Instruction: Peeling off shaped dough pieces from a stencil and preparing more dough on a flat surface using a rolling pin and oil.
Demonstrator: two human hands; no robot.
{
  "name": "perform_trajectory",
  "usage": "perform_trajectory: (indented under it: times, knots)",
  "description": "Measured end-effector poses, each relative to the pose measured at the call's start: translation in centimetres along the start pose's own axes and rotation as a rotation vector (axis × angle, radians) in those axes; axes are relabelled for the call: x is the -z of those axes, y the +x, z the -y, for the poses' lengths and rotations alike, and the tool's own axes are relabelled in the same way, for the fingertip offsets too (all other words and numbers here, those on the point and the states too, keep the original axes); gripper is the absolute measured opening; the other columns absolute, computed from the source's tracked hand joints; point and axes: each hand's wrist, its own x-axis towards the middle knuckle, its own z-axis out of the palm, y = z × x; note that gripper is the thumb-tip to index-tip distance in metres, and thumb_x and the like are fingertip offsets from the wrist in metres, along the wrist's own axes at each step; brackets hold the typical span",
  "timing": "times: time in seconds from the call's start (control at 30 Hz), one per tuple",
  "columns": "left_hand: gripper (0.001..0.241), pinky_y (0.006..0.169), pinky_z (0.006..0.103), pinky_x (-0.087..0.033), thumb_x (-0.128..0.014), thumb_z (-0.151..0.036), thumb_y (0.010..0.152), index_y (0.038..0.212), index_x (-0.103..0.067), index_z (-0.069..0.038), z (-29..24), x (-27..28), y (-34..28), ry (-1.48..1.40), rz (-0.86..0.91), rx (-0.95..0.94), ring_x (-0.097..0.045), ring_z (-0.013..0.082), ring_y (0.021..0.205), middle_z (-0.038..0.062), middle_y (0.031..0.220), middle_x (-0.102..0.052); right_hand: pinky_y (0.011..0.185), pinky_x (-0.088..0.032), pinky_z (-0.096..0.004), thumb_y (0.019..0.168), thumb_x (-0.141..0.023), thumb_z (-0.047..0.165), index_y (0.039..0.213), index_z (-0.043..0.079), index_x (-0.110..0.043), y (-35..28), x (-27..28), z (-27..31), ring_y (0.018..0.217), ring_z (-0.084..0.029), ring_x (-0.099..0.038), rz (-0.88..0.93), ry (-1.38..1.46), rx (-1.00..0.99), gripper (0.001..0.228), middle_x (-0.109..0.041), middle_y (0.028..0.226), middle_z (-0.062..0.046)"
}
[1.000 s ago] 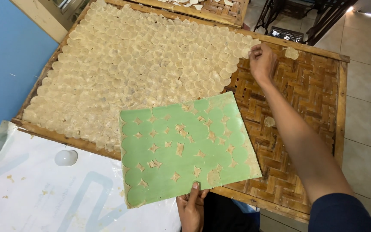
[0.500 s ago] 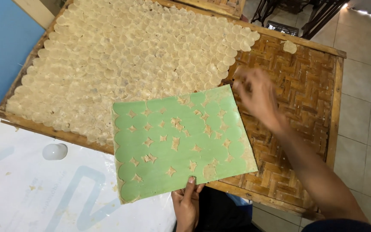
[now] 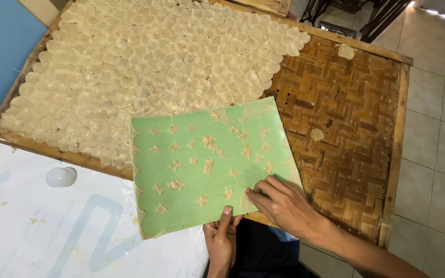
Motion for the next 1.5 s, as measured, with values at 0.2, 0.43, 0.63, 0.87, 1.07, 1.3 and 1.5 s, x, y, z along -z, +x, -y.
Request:
perform_trajectory:
  times: [0.2,0.43,0.63,0.87,1.07,1.3,1.5]
  knots:
    - [0.026,0.075,0.0363,-0.06,-0.062,0.0,0.098,0.119,-0.063,0.015,-0.1,-0.2,-0.1,0.001,-0.018,0.014,-0.065,0.0179,0.074,0.016,0.086,-0.068,0.068,-0.055,-0.03,0.087,-0.071,0.011,0.088,0.008,-0.072,0.7,0.4,0.1,0.081,-0.016,-0.057,0.089,0.079,-0.083,0.004,-0.06,0.091,-0.003]
    - [0.023,0.074,0.0345,-0.06,-0.06,0.0,0.099,0.114,-0.064,0.016,-0.3,-0.3,-0.1,0.007,0.016,0.0,-0.066,0.0181,0.074,0.016,0.085,-0.069,0.062,-0.056,-0.034,0.088,-0.067,0.009,0.092,0.008,-0.066,-0.6,1.8,0.8,0.077,-0.017,-0.065,0.178,0.212,-0.108,0.004,-0.07,0.09,-0.002]
    - [0.023,0.073,0.0328,-0.06,-0.062,0.0,0.098,0.113,-0.066,0.018,-0.1,0.0,0.0,0.014,0.026,-0.005,-0.068,0.0182,0.074,0.016,0.087,-0.07,0.054,-0.063,-0.022,0.091,-0.064,0.01,0.099,0.005,-0.07,0.9,3.9,-3.8,0.066,-0.015,-0.072,0.008,0.293,-0.225,0.01,-0.076,0.097,-0.012]
    - [0.026,0.078,0.037,-0.061,-0.06,0.0,0.098,0.118,-0.063,0.017,-0.1,0.0,0.0,0.019,0.036,-0.014,-0.069,0.0219,0.08,0.018,0.093,-0.07,0.065,-0.066,-0.032,0.098,-0.062,0.009,0.11,0.001,-0.068,7.0,4.1,-17.4,0.081,-0.026,-0.074,0.083,0.073,-0.365,0.016,-0.073,0.105,-0.019]
    - [0.033,0.08,0.0409,-0.059,-0.06,-0.002,0.098,0.126,-0.057,0.015,0.1,0.0,0.0,0.006,0.011,0.001,-0.068,0.0246,0.083,0.021,0.097,-0.069,0.066,-0.059,-0.032,0.093,-0.066,-0.011,0.097,-0.004,-0.069,11.6,0.5,-28.3,0.074,-0.024,-0.064,-0.337,0.055,-0.369,0.009,-0.069,0.096,-0.017]
    - [0.024,0.074,0.0357,-0.059,-0.063,-0.001,0.097,0.113,-0.066,0.017,0.5,0.7,0.1,0.018,-0.014,0.004,-0.066,0.0195,0.072,0.016,0.083,-0.068,0.052,-0.058,-0.027,0.084,-0.074,-0.011,0.101,-0.007,-0.069,14.9,0.1,-31.2,0.062,-0.02,-0.065,-0.523,-0.071,-0.487,0.018,-0.071,0.084,-0.014]
    - [0.025,0.074,0.0356,-0.06,-0.062,0.0,0.097,0.115,-0.065,0.017,0.2,0.2,-0.1,0.01,-0.018,0.005,-0.068,0.0212,0.075,0.018,0.086,-0.069,0.054,-0.057,-0.028,0.087,-0.076,-0.006,0.097,-0.003,-0.077,15.0,-0.4,-31.5,0.06,-0.02,-0.06,-0.502,-0.219,-0.476,0.01,-0.069,0.089,-0.016]
